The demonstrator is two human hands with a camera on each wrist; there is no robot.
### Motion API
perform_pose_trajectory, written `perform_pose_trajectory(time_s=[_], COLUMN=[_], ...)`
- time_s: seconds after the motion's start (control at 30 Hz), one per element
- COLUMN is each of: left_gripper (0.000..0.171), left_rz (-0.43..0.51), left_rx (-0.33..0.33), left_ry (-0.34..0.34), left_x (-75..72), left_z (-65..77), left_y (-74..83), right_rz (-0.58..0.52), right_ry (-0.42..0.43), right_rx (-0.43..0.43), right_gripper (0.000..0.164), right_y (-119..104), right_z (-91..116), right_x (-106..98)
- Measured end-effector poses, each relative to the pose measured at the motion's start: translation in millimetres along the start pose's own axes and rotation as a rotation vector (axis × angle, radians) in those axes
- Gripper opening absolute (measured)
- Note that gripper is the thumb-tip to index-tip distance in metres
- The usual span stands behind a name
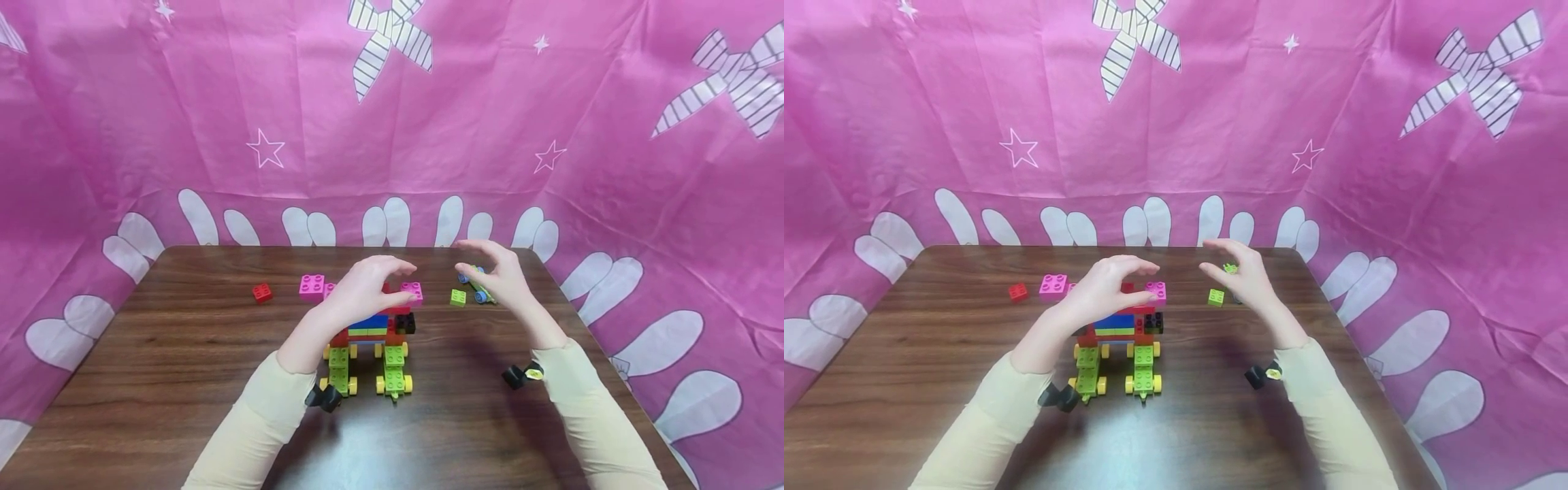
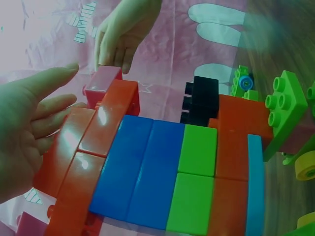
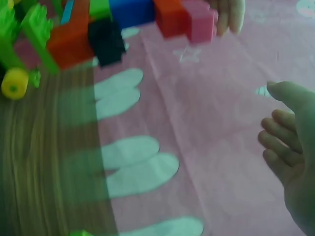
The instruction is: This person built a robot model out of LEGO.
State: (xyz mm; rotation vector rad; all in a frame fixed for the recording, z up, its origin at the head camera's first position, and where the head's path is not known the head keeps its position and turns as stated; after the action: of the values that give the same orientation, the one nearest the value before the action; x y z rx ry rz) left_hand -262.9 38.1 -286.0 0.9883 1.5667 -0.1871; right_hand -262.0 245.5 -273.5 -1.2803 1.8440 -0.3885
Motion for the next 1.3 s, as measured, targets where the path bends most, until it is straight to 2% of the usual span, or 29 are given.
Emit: perform_pose_trajectory(time_s=[0.07,0.1,0.2,0.33,0.43,0.8,1.0,1.3], left_gripper=[0.049,0.049,0.052,0.053,0.050,0.041,0.040,0.041], left_rz=[0.007,0.011,0.028,0.053,0.054,0.008,-0.003,0.000], left_rx=[-0.014,-0.020,-0.036,-0.047,-0.053,-0.065,-0.070,-0.084], left_ry=[0.001,0.000,-0.009,-0.032,-0.046,-0.078,-0.079,-0.074], left_x=[1.7,2.8,6.1,10.8,13.5,13.9,14.8,16.5], left_z=[-1.0,-1.5,-2.3,-2.8,-3.2,-2.8,-2.9,-2.7], left_y=[-1.2,-2.1,-4.0,-6.0,-7.7,-10.5,-10.7,-12.3], right_rz=[0.000,-0.007,-0.026,-0.010,0.034,0.154,0.190,0.176], right_ry=[0.043,0.066,0.122,0.147,0.139,0.032,0.003,-0.039], right_rx=[-0.005,0.000,0.055,0.124,0.160,0.319,0.370,0.515], right_gripper=[0.030,0.028,0.022,0.022,0.022,0.031,0.031,0.033], right_y=[-3.1,2.4,23.3,68.8,100.8,173.2,199.9,231.9], right_z=[-0.7,-0.7,0.0,1.8,3.1,9.3,13.1,29.7], right_x=[-7.5,-11.8,-24.7,-40.0,-48.6,-64.5,-72.0,-74.8])
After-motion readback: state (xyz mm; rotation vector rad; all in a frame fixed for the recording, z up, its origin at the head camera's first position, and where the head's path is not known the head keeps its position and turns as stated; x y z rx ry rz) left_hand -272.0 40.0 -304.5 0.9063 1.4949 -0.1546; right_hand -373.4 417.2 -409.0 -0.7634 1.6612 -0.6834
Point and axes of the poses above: each hand's wrist, its own z-axis away from the middle knuckle, its own x-axis out of the palm, y = z × x, the point moved 7 cm from there along -z, towards the middle knuckle, and after that the axes turned 10 degrees about -z, right-handed, at the moved point
